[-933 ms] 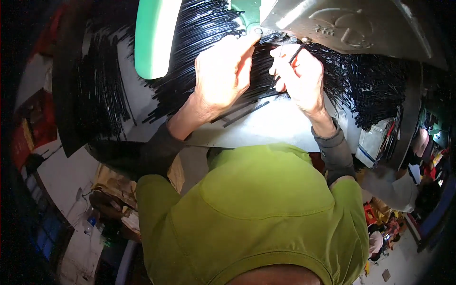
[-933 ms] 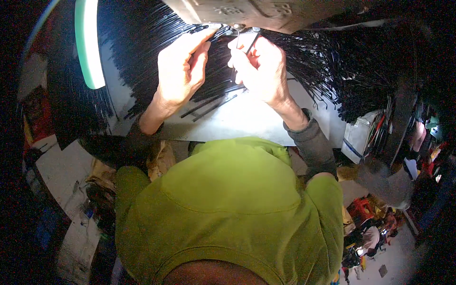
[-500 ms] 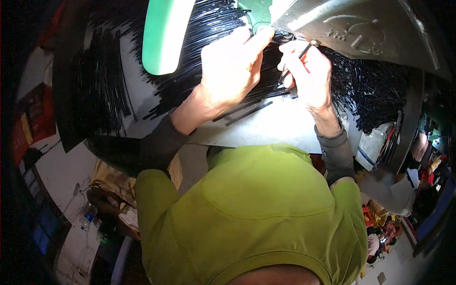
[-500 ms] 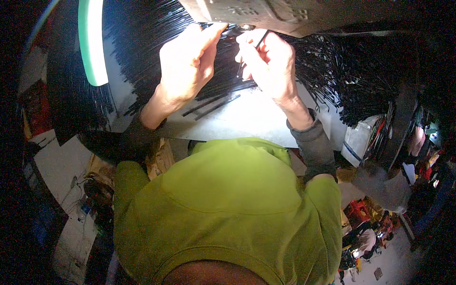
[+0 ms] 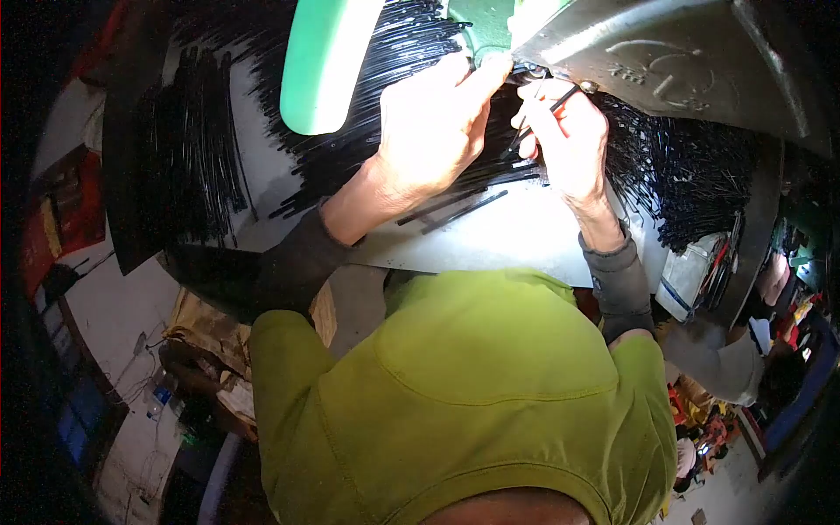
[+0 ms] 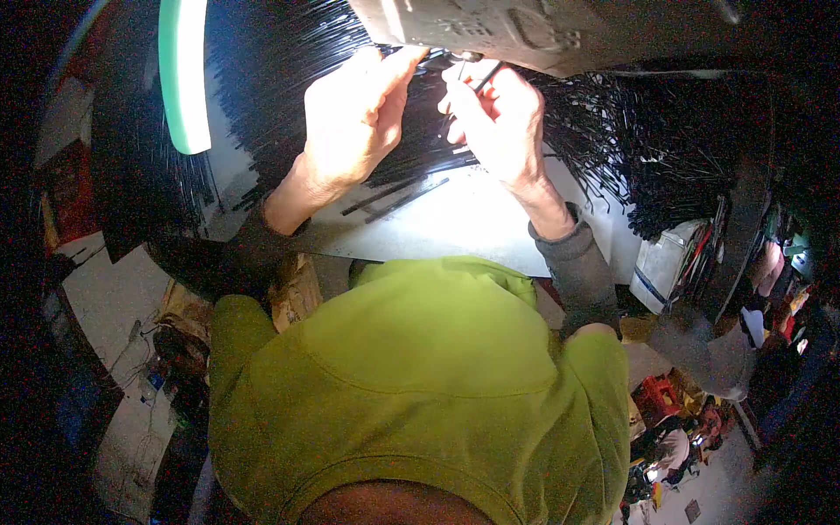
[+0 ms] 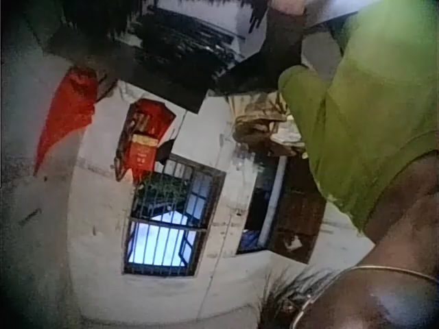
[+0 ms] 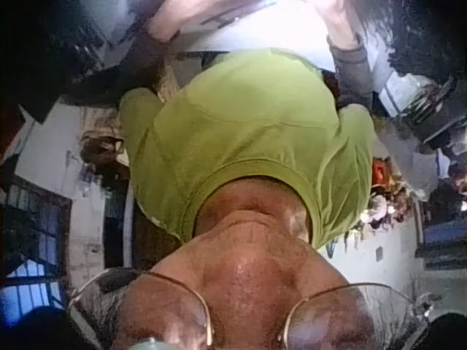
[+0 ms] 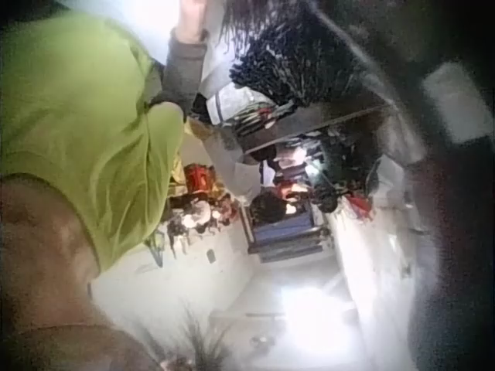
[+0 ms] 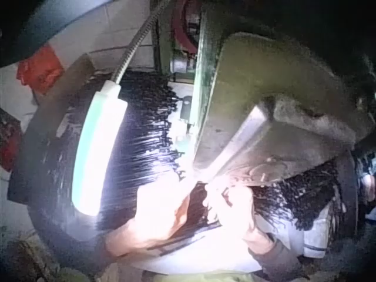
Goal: The person assembles black plastic components by hand, feeding them into a workbench press machine to create assembled parts.
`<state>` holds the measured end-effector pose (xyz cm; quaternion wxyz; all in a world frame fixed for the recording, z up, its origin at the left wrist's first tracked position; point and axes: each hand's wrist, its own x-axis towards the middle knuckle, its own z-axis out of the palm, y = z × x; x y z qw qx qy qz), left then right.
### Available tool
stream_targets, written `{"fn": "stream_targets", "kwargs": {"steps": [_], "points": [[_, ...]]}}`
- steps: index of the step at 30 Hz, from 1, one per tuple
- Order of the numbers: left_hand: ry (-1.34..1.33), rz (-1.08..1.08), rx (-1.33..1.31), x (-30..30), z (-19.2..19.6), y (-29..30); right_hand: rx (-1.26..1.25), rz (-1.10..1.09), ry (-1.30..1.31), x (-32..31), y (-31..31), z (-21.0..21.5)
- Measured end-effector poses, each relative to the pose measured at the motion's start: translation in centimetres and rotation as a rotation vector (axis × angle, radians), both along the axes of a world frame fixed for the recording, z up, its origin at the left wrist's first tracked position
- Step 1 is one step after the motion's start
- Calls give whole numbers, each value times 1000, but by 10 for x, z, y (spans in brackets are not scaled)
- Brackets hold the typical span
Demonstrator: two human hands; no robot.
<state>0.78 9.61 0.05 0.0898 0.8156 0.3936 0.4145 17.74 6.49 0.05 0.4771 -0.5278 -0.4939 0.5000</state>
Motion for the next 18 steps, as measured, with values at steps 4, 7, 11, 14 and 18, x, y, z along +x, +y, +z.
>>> {"fn": "stream_targets", "kwargs": {"steps": [4, 7, 11, 14, 18], "points": [[-43, -22, 3, -1, -5, -1, 28, 1, -5, 0, -1, -4], [-39, -28, -2, -1, -2, -1, 15, -4, 7, -1, -1, -4], [-53, -38, -10, -2, -4, -1, 20, 9, 18, -1, -2, -3], [-35, -34, 0, -3, -1, -1, 27, 20, 15, -2, -2, -2], [-47, -50, -13, -3, -2, -1, 77, 18, 39, 0, -2, -5]]}}
